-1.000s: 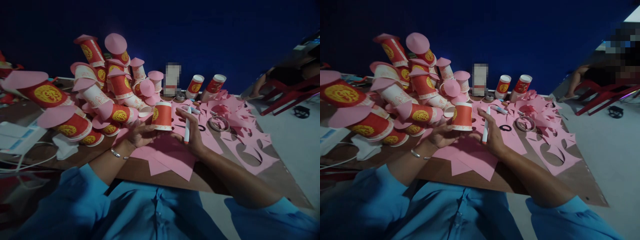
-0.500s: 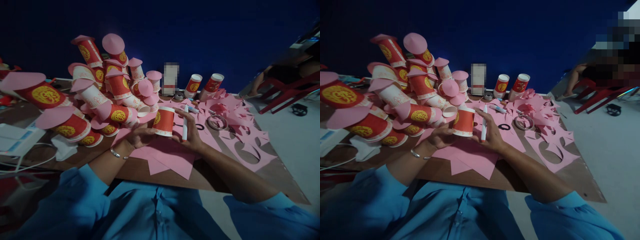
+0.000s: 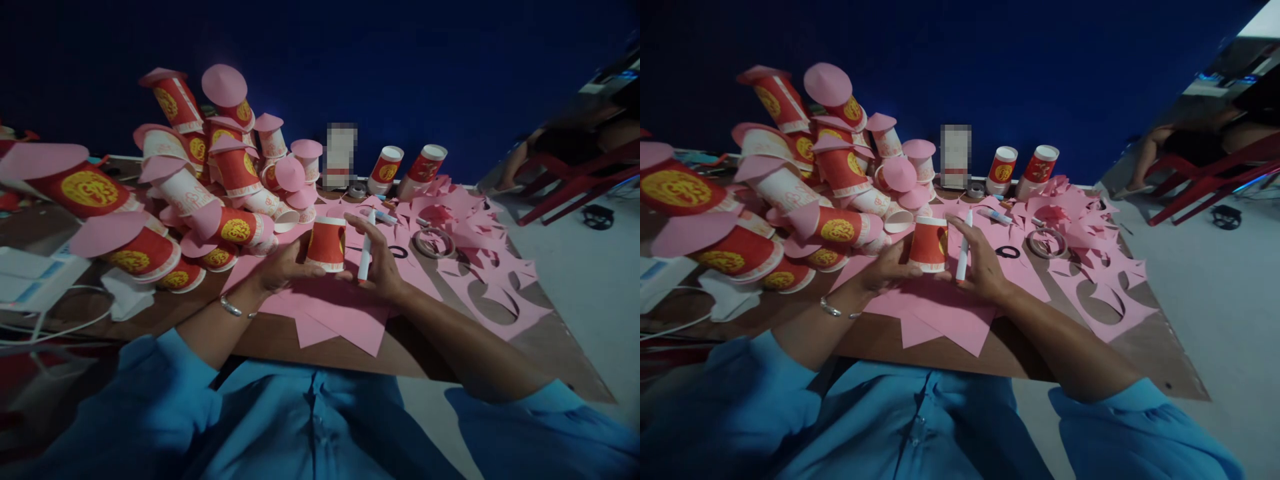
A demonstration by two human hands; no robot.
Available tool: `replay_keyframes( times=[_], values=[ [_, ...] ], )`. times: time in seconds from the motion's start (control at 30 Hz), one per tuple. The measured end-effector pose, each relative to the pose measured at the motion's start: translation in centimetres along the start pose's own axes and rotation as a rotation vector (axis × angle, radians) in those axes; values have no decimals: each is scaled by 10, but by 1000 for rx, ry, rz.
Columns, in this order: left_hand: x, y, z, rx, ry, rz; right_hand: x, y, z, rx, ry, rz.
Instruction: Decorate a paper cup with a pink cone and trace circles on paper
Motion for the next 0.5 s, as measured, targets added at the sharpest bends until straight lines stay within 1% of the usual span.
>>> replay_keyframes(
  times=[0.13, 0.27, 0.33, 0.5],
  values=[
    [1, 0, 1, 22, -18, -5, 3, 0, 5, -81, 9, 24],
    [0, 2, 2, 100, -26, -1, 7, 2, 12, -80, 86, 131],
    [0, 4, 2, 112, -28, -8, 8, 3, 15, -95, 108, 163],
    [-3, 4, 1, 50, 7, 10, 9, 5, 21, -129, 144, 141]
  ],
)
Point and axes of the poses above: each hand's wrist, its own x-axis away from the middle knuckle, its own y-axis out of the palm, z = x × y, the point moved 4 cm from there along -x, towards the middle knuckle, and after that the axes turned 11 degrees about -x, right-handed, at the moved point
